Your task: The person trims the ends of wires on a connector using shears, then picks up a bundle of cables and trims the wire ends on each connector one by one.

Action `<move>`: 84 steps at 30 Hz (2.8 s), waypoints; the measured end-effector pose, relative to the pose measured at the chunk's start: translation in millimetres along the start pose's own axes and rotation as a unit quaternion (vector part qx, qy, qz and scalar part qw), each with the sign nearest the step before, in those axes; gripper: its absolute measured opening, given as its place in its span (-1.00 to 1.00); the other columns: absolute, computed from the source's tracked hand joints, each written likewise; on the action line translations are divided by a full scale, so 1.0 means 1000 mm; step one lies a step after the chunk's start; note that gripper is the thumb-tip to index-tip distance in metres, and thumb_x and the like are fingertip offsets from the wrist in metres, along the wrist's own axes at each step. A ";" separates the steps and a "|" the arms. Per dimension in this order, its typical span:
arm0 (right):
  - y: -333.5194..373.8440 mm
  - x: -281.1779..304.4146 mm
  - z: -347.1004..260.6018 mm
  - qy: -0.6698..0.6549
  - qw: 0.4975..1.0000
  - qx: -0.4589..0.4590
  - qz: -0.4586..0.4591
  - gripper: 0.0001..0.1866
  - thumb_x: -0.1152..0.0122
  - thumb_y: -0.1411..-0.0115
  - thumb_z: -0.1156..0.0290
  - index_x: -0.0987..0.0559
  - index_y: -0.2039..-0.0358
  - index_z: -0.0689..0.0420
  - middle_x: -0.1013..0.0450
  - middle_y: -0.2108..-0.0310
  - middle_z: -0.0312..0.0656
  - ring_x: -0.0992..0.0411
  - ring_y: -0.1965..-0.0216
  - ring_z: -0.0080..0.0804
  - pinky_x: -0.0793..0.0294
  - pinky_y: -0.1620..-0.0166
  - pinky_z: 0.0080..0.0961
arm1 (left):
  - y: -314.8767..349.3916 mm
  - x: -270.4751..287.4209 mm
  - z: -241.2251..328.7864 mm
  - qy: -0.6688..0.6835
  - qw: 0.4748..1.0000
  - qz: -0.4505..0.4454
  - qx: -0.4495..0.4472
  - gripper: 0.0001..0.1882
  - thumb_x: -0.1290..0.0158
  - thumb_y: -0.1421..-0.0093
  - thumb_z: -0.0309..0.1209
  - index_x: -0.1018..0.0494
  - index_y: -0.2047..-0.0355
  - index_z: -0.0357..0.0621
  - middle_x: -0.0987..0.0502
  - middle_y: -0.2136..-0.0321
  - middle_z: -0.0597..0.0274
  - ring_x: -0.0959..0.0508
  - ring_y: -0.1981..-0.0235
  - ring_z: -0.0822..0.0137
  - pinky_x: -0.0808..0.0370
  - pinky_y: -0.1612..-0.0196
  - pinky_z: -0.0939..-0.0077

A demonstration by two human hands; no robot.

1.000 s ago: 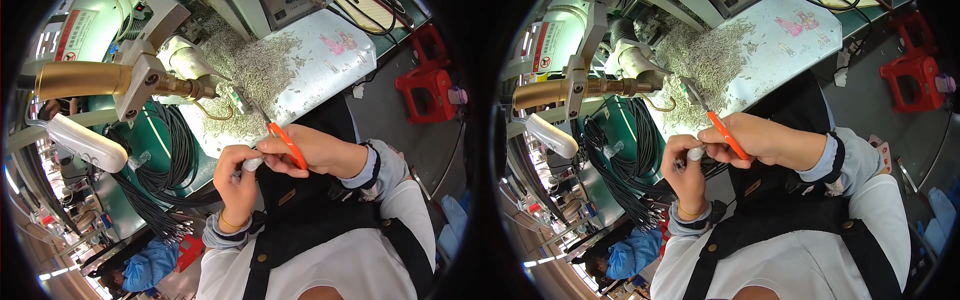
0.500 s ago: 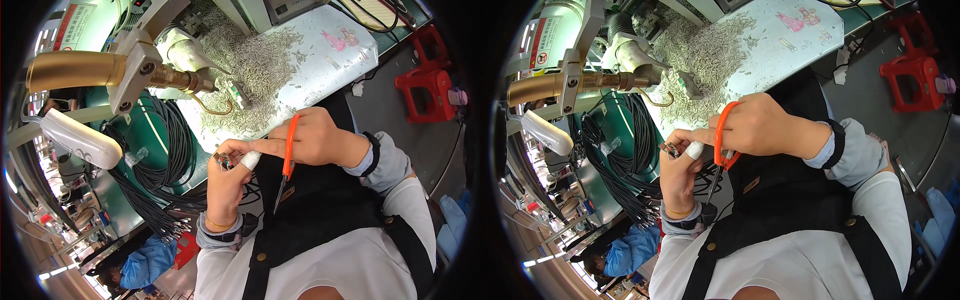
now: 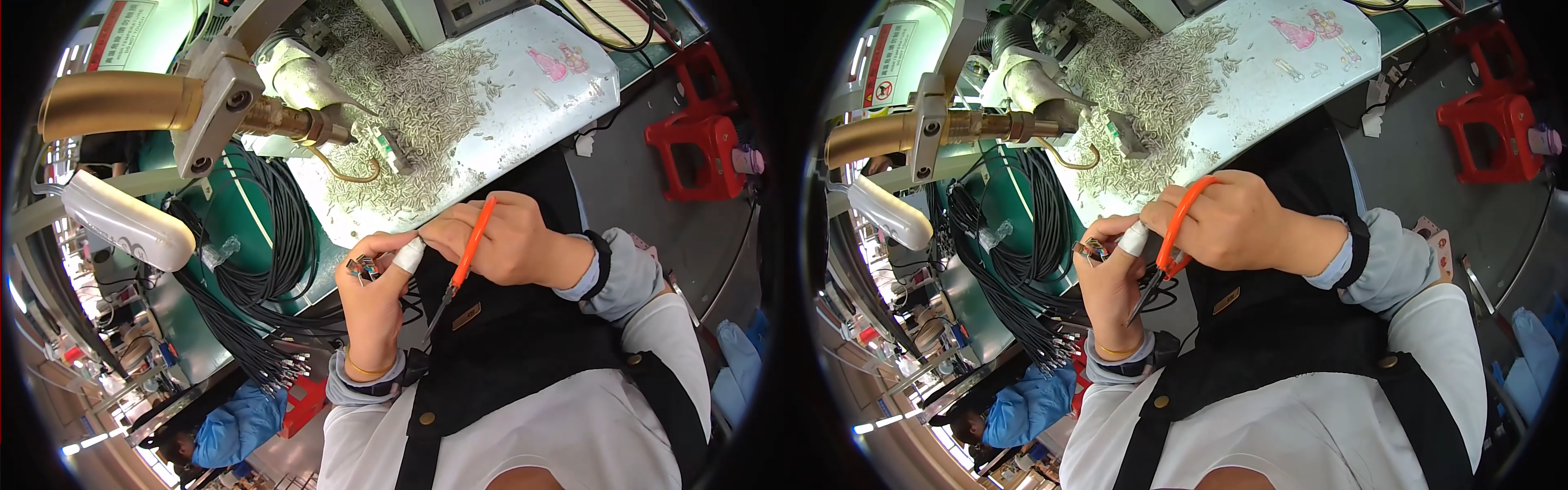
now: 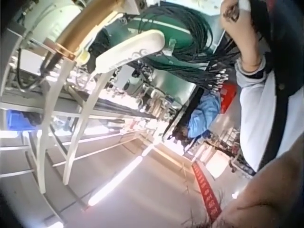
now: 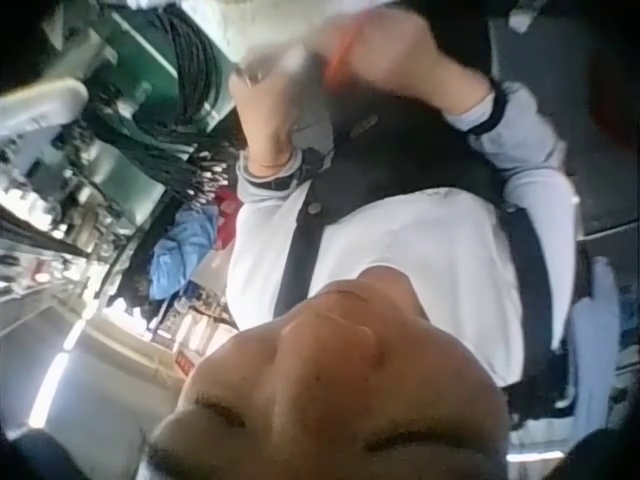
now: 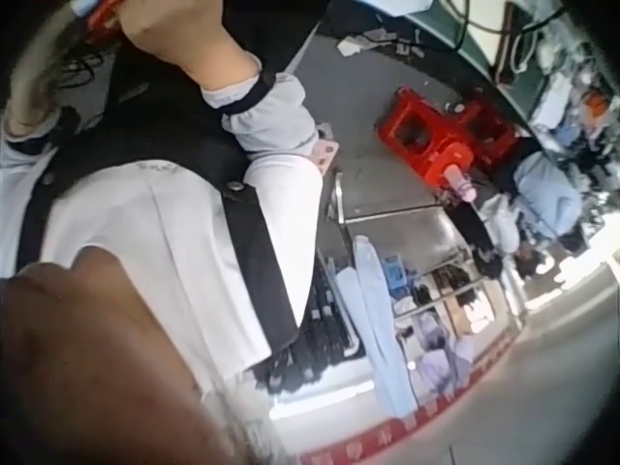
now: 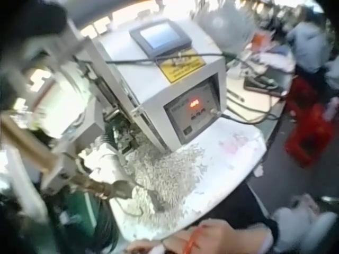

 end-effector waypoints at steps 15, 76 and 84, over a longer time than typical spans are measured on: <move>0.008 -0.018 0.006 -0.443 0.818 -0.361 -0.071 -0.93 -0.06 -0.08 0.49 -0.40 0.43 0.20 -0.39 0.56 -0.24 -0.37 0.62 -0.58 -0.29 0.58 -0.68 | 0.014 -0.012 -0.002 -0.187 0.955 0.098 -0.211 -0.87 -0.02 -0.01 -0.62 -0.35 0.39 -0.27 -0.41 0.52 0.28 -0.27 0.63 0.61 -0.14 0.57 0.80; -0.049 -0.037 0.062 -0.341 0.826 -0.439 -0.095 -0.73 -0.10 -0.10 0.30 -0.34 0.53 0.25 -0.26 0.76 -0.29 -0.30 0.77 -0.58 -0.26 0.72 -0.61 | -0.077 0.008 0.028 0.082 0.996 -0.046 0.012 -0.75 -0.07 0.00 -0.53 -0.37 0.28 -0.34 -0.30 0.64 0.39 -0.11 0.75 0.63 0.02 0.70 0.74; -0.047 -0.032 0.056 -0.353 0.824 -0.438 -0.074 -0.72 -0.09 -0.12 0.29 -0.34 0.54 0.23 -0.21 0.77 -0.33 -0.23 0.79 -0.62 -0.22 0.72 -0.66 | -0.076 0.012 0.027 0.080 0.993 -0.082 0.016 -0.78 -0.06 0.00 -0.55 -0.39 0.30 -0.33 -0.32 0.63 0.39 -0.14 0.73 0.63 -0.03 0.68 0.75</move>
Point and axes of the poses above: each hand's wrist, its own y-axis away from the middle knuckle, its own x-axis out of the back of the hand, z = x × y, the point moved 3 cm from there along -y, towards the middle knuckle
